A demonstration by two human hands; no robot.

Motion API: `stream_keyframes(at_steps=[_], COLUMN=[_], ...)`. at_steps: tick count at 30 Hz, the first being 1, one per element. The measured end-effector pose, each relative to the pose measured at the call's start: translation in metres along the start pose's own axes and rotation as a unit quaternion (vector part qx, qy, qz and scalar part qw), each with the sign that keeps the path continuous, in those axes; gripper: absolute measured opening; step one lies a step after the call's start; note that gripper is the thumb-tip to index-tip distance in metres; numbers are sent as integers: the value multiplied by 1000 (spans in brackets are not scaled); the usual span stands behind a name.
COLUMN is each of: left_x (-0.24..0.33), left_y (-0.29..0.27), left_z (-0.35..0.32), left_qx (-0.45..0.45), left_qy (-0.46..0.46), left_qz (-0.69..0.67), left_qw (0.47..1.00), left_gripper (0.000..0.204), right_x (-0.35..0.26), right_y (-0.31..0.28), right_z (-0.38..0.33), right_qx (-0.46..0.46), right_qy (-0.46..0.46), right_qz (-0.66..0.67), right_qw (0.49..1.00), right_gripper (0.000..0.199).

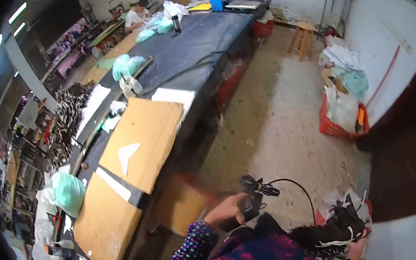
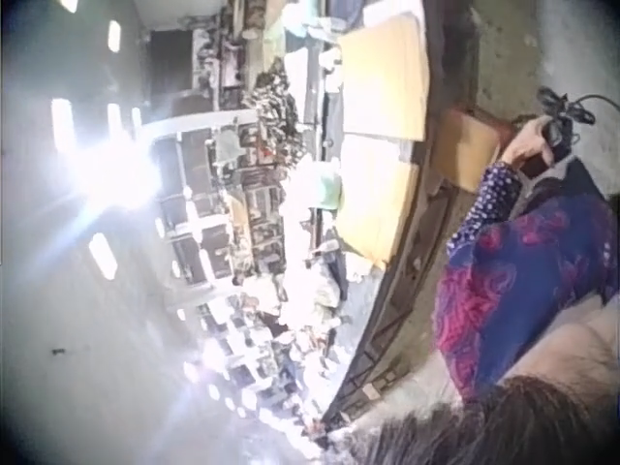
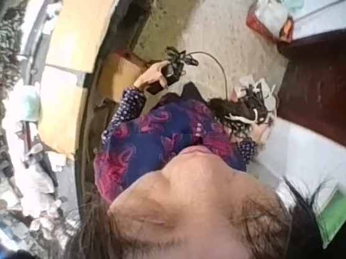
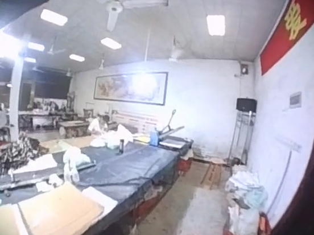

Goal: Gathering electronic components and a power bank and packing them into a black waist bag.

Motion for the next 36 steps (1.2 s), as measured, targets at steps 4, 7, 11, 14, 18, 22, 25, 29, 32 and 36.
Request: stream_keyframes(at_steps=[4,7,11,14,18,22,25,29,32,36], left_x=[46,67,76,85,103,108,115,125,134,164], left_y=[-30,-62,-101,-136,-186,-238,-280,-342,-391,-453], left_z=[117,212,350,439,547,650,710,793,831,864], left_qx=[-14,-12,-27,-1,-33,12,48,115,195,271], left_qy=[-17,25,55,38,-8,12,12,13,-14,-54], left_qz=[-40,-52,-76,-127,-28,-32,-68,-80,-90,-99], left_qw=[999,998,995,991,999,999,996,990,977,956], left_gripper=[81,78,68,69,84,82,71,70,73,73], right_x=[-45,-18,-22,-35,-70,-70,-70,-15,-14,-82], right_y=[101,111,160,239,341,424,544,676,854,1086], right_z=[67,167,268,340,421,538,608,768,835,861], right_qx=[-10,97,130,181,97,20,-34,-112,-216,-295], right_qy=[-188,-97,-114,2,-138,-175,-114,129,140,312], right_qz=[-366,-359,-423,-230,-497,-544,-383,-183,-65,63], right_qw=[911,923,890,956,851,821,916,968,964,901], right_gripper=[76,82,75,78,74,79,79,75,42,33])
Point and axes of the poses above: each hand's wrist, its own z-axis towards the middle knuckle, its own y-axis out of the palm, x = y × z, the point moved 7 cm from there along z, towards the middle knuckle, and after that the axes turned 7 degrees about x, right-handed, at the moved point
